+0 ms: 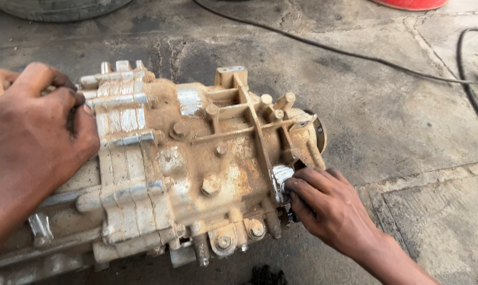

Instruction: The person uses a small metal scraper to remove dirt and grime from the surface of a large, dirty mechanical component resting on the floor. They repeatedly scrape the same area while holding the component steady with their other hand.

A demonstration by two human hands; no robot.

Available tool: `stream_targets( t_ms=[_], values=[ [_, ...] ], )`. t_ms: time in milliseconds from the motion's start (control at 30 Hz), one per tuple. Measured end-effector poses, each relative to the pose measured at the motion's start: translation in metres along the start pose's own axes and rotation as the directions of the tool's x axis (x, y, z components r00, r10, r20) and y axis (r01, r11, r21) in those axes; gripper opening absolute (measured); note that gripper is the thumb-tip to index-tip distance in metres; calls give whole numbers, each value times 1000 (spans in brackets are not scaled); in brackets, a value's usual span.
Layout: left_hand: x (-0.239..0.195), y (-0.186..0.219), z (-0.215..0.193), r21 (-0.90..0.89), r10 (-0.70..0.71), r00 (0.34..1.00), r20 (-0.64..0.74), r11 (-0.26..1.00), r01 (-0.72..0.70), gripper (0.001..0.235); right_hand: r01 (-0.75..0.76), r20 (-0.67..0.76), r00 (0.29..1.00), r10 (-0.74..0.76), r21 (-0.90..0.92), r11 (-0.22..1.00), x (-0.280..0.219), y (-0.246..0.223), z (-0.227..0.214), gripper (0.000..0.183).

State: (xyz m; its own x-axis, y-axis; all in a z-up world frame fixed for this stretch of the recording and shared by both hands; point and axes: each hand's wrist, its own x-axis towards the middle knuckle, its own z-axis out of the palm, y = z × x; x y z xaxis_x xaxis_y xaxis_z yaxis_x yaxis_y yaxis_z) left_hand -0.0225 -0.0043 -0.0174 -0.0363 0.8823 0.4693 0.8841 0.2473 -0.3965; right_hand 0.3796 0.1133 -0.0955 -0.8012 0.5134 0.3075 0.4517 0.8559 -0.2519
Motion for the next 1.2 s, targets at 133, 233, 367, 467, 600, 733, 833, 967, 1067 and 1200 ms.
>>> stream_targets(
  t_ms=[133,233,367,467,600,733,833,967,1067,1200],
  values=[
    [-1,2,2,-27,-2,1000,-19,1000,2,24,51,-39,998,-51,16,999,-5,-6,-3,25],
    [1,-2,2,-59,-18,1000,-6,998,18,25,73,-105,992,-68,47,996,1,-10,-6,26],
    [-9,-1,6,-51,-13,1000,-11,999,12,24,53,-157,987,-41,73,996,-4,-19,1,22],
    [-2,-2,7,-70,-15,999,-38,997,12,24,-12,-156,988,23,71,997,-6,-21,-5,26],
    [-6,-3,12,-36,-5,1000,17,999,6,25,-145,-182,969,169,138,980,-17,-34,-2,23],
    [0,-6,12,-12,-10,999,34,1000,10,26,-324,-73,935,348,225,919,-11,-47,-1,25],
    [-2,0,6,-29,-23,999,27,999,24,27,-501,19,856,517,282,818,-9,-48,-3,20],
    [3,4,-5,-14,-37,999,18,999,38,25,-808,335,536,775,468,357,-22,-39,-10,23],
    [1,0,-7,-75,-75,997,5,994,75,25,-804,355,456,816,557,207,-37,-36,-1,23],
    [1,-1,5,-121,-85,996,-14,989,82,22,-553,161,574,802,800,235,-43,-36,8,24]
  ],
)
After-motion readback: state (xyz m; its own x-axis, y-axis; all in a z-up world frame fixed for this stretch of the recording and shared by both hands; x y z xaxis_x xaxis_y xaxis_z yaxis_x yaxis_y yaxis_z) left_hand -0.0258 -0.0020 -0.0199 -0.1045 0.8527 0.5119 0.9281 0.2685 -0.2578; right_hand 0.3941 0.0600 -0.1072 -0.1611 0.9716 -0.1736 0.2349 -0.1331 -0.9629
